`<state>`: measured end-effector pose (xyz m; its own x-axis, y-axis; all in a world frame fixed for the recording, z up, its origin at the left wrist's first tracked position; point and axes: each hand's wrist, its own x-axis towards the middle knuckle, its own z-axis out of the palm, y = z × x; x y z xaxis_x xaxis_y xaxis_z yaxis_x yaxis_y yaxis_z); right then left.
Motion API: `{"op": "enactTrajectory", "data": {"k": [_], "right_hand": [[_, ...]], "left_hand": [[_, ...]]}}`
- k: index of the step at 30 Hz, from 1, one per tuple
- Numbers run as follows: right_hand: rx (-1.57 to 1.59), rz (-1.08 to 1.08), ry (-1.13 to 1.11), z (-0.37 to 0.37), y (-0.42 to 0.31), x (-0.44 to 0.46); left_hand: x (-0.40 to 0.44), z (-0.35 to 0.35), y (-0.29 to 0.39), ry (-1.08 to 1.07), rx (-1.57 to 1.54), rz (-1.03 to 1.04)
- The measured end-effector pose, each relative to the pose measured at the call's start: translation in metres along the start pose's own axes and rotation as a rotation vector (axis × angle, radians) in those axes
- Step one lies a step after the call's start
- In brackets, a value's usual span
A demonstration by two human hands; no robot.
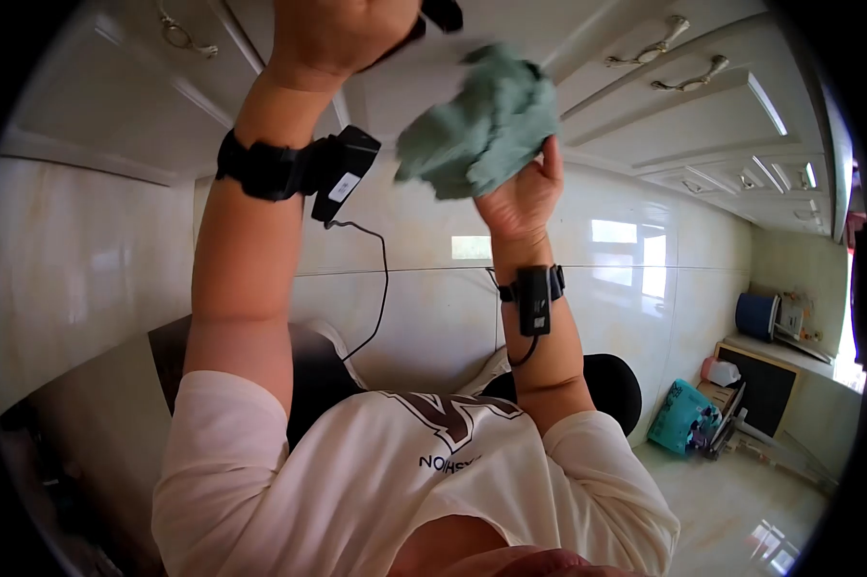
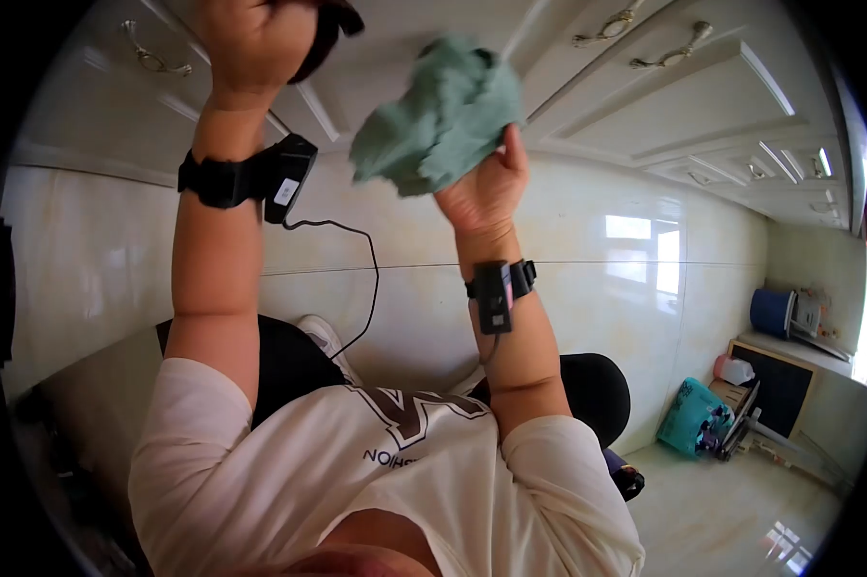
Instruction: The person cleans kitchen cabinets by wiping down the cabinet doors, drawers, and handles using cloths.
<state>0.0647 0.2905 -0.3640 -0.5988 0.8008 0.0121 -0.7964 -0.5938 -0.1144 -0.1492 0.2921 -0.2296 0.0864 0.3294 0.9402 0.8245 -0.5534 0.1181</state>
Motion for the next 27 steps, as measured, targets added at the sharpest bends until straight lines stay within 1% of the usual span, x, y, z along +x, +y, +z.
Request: {"op": "enactTrajectory", "data": {"k": [1,2,3,5,6,7,8,10,11,12,14,16,18,20,21,22,23,24,25,26,27], "right_hand": [[0.057,-0.028,-0.013,-0.010,-0.010,0.003],[0.114,-0.054,-0.029,-0.016,-0.015,0.005],[0.101,-0.085,0.038,-0.023,-0.018,0.006],[0.138,-0.081,0.042,-0.029,-0.018,0.007],[0.180,-0.068,0.054,-0.032,-0.013,0.005],[0.101,-0.079,0.087,-0.025,-0.007,0.004],[0.109,-0.079,0.087,-0.022,-0.005,0.002],[-0.051,-0.075,0.042,-0.015,-0.003,0.001],[-0.050,-0.081,0.033,-0.010,-0.005,0.001],[-0.112,-0.073,-0.017,-0.003,-0.007,0.000],[-0.174,-0.074,-0.070,0.003,-0.010,-0.001],[-0.219,-0.050,-0.077,0.005,-0.013,-0.002],[-0.214,-0.060,-0.061,0.001,-0.016,-0.005],[-0.307,-0.072,-0.046,-0.002,-0.022,-0.004],[-0.305,-0.075,-0.046,-0.004,-0.027,-0.004],[-0.372,-0.139,-0.041,-0.007,-0.033,-0.003],[-0.439,-0.202,-0.035,-0.011,-0.039,-0.002],[-0.439,-0.206,-0.036,-0.018,-0.047,-0.002],[-0.486,-0.303,-0.011,-0.023,-0.053,-0.001],[-0.532,-0.400,0.014,-0.027,-0.061,0.000],[-0.608,-0.423,0.100,-0.030,-0.069,0.001]], "left_hand": [[0.000,0.005,0.005,-0.092,-0.052,-0.044],[0.001,0.013,0.009,-0.052,-0.041,0.014],[-0.001,0.011,0.015,-0.173,0.082,-0.036],[0.004,0.012,0.023,-0.296,0.207,-0.084],[0.007,0.013,0.024,-0.399,0.271,-0.197],[0.006,0.014,0.025,-0.455,0.304,-0.253],[0.006,0.015,0.025,-0.513,0.339,-0.307],[-0.001,0.018,0.019,-0.803,-0.199,-0.710],[-0.005,0.022,0.017,-0.891,-0.279,-0.687],[-0.011,0.026,0.019,-0.890,-0.277,-0.676],[-0.024,0.032,0.027,-0.856,-0.312,-0.336],[-0.028,0.043,0.039,-0.850,-0.338,-0.295],[-0.036,0.052,0.046,-0.863,-0.219,-0.236],[-0.040,0.060,0.045,-0.891,-0.164,-0.244],[-0.040,0.061,0.043,-0.845,-0.276,-0.250],[-0.037,0.060,0.043,-0.798,-0.387,-0.254],[-0.032,0.057,0.043,-0.799,-0.389,-0.250],[-0.025,0.052,0.042,-0.892,-0.505,-0.503],[-0.021,0.047,0.040,-0.976,-0.618,-0.761],[-0.024,0.047,0.036,-0.976,-0.618,-0.760],[-0.028,0.049,0.028,-0.876,-0.757,-0.827]]}}
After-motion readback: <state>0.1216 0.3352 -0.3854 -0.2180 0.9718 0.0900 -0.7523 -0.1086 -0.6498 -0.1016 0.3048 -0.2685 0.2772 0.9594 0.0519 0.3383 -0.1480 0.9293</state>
